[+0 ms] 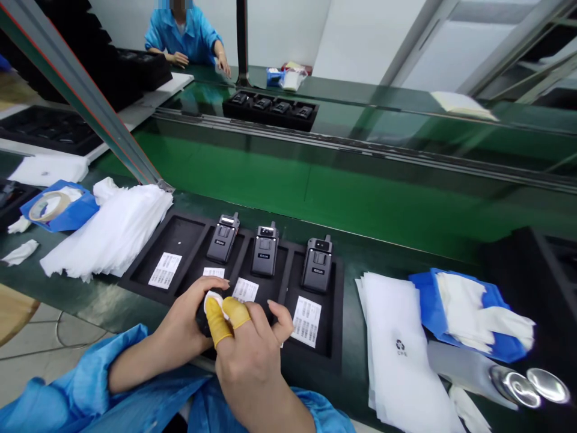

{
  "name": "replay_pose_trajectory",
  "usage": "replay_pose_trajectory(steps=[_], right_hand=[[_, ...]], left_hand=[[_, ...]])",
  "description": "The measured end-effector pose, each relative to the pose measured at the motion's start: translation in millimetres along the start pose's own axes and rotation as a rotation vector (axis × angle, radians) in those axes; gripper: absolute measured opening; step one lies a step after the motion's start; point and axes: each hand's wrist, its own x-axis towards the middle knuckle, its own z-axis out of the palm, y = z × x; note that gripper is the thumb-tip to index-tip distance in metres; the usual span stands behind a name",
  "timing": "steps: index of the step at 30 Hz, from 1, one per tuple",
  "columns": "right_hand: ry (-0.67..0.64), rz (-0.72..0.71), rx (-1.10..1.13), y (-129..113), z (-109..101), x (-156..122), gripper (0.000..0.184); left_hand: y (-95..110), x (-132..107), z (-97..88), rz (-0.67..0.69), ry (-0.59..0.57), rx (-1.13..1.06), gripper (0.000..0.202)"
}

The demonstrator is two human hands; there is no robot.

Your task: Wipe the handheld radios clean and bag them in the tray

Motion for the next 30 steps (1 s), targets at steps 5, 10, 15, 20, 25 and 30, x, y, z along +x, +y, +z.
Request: replay_pose_trajectory(steps=[5,10,15,20,25,30], right_hand=[[-0.020,-0.036,0.036,6.8,-6.6,-1.6,0.037],[-0.036,-0.040,0.030,11.2,-10.3,-5.5,0.039],[0.006,-0.005,0.024,17.3,-14.4,-7.9,0.049],[0.018,-0.017,-0.019,21.3,-17.3,-1.8,0.046],[0.013,0.058,0.026,9.2,-3.3,-1.0,0.042],[-0.029,0.076,0.117,5.9,1.7,-1.8,0.046]], left_hand=[[-0.3,-0.7,-1.2,0.026,-0.022,0.010,0.052],[-2.0,-1.3,1.2,0.075,-0.023,0.002,0.052],[1.2,1.0,1.4,0.039,-0.012,0.008,0.050],[5.7,1.9,-2.1,-0.028,-0.036,0.016,0.055],[6.0,1.9,-3.2,-0.044,-0.051,-0.006,0.051],[4.4,3.0,-1.7,-0.022,-0.053,-0.019,0.050]])
